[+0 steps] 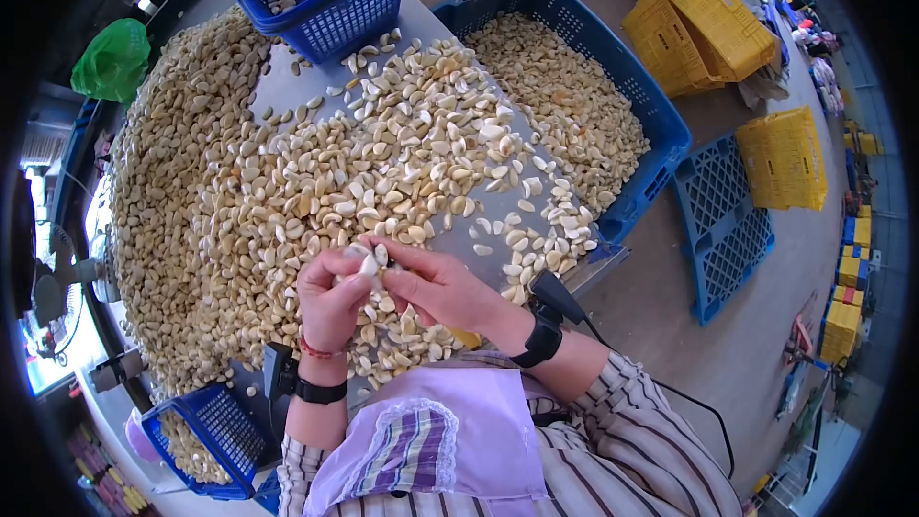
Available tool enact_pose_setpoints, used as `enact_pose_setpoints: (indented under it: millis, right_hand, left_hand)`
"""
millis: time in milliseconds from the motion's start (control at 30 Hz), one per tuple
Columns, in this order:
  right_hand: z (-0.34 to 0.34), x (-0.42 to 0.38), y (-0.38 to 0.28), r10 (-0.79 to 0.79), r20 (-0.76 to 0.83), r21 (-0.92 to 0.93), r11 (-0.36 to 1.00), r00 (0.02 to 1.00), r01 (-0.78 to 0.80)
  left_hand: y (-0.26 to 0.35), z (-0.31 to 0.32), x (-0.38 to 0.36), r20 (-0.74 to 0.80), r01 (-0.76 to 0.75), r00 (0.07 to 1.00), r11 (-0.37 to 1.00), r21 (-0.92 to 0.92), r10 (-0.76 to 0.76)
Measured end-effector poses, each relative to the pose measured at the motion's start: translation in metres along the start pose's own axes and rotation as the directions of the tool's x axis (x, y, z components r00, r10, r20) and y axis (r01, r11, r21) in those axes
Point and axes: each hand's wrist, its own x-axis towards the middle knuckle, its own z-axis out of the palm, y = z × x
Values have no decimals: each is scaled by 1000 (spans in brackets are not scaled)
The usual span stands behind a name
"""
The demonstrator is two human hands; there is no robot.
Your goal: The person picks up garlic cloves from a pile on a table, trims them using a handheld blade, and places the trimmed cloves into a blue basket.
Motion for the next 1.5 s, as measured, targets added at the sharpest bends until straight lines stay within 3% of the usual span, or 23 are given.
enact_pose_setpoints:
  millis: [67, 167, 200, 267, 333, 367, 433, 500, 600, 700, 767, 833, 867, 900, 967, 1000, 1033, 1100, 1233, 1333, 1367, 1433, 1500]
  right_hand:
    - [-4, 1, -2, 38, -117, -7, 999, 992, -39]
    - [-23, -1, -7, -1, -218, 243, 968, 976, 55]
    - [-28, -3, -9, -38, -270, 248, 963, 962, 108]
    - [-41, -6, -13, -79, -323, 263, 950, 943, 169]
    - [-55, -10, -18, -151, -402, 265, 925, 903, 272]
    - [-61, -13, -22, -154, -411, 259, 925, 899, 277]
    - [-71, -18, -30, -191, -530, 237, 902, 826, 360]
    - [-78, -23, -38, -174, -590, 222, 904, 788, 366]
    - [-90, -25, -35, -209, -615, 225, 878, 760, 423]
    - [-87, -24, -38, -183, -622, 231, 886, 761, 402]
    - [-89, -23, -35, -188, -618, 224, 888, 763, 400]
    - [-89, -23, -36, -205, -616, 193, 897, 761, 398]
    - [-88, -23, -38, -209, -623, 198, 891, 754, 410]
    - [-91, -25, -38, -209, -628, 194, 891, 750, 410]
    - [-98, -24, -38, -221, -652, 173, 888, 725, 426]
    - [-100, -24, -39, -218, -654, 175, 888, 724, 425]
    - [-100, -24, -40, -209, -673, 198, 873, 709, 445]
    - [-100, -24, -40, -203, -692, 216, 858, 693, 467]
    - [-91, -30, -43, -242, -683, 169, 866, 689, 471]
    - [-91, -34, -44, -254, -701, 111, 884, 667, 454]
    - [-90, -36, -41, -255, -700, 87, 897, 667, 434]
    - [-91, -35, -37, -249, -692, 75, 909, 678, 410]
    - [-84, -32, -35, -283, -618, -73, 949, 733, 305]
  left_hand:
    - [-4, -8, 7, 195, 65, 980, 898, -436, 24]
    - [8, 11, 40, 101, 14, 994, 856, -517, 45]
    - [2, -1, 57, 26, 101, 995, 901, -422, -99]
    - [-4, 0, 98, -144, 116, 984, 991, 66, -106]
    - [-16, 11, 139, -103, -62, 981, 771, 634, 163]
    - [-24, 15, 150, -94, -67, 982, 775, 628, 161]
    - [-29, 27, 164, 159, -304, 937, 505, 808, 310]
    - [-36, 36, 166, 238, -327, 942, 492, 807, 237]
    - [-50, 43, 164, 343, -342, 939, -54, 938, 25]
    - [-56, 37, 165, 430, -428, 902, -69, 901, 23]
    - [-55, 36, 160, 465, -462, 884, -58, 885, 51]
    - [-52, 34, 154, 380, -380, 912, 33, 924, -155]
    - [-46, 27, 152, 420, -443, 834, 18, 896, -357]
    - [-36, 27, 149, 426, -448, 831, 23, 894, -358]
    - [-19, 29, 146, 462, -318, 641, 335, 887, -614]
    - [-28, 29, 150, 525, -373, 748, 398, 838, -406]
    - [-26, 40, 154, 524, -371, 747, 398, 839, -409]
    - [-24, 70, 165, 480, -458, 877, 308, 834, 6]
    - [-75, 82, 196, 519, -517, 855, 55, 854, -18]
    - [-85, 77, 201, 458, -457, 882, 430, 779, 108]
    - [-87, 72, 198, 460, -456, 882, 435, 777, 102]
    - [-71, 67, 185, 297, -6, 933, 819, 574, -201]
    - [-52, 62, 167, 241, 120, 928, 839, 531, -285]
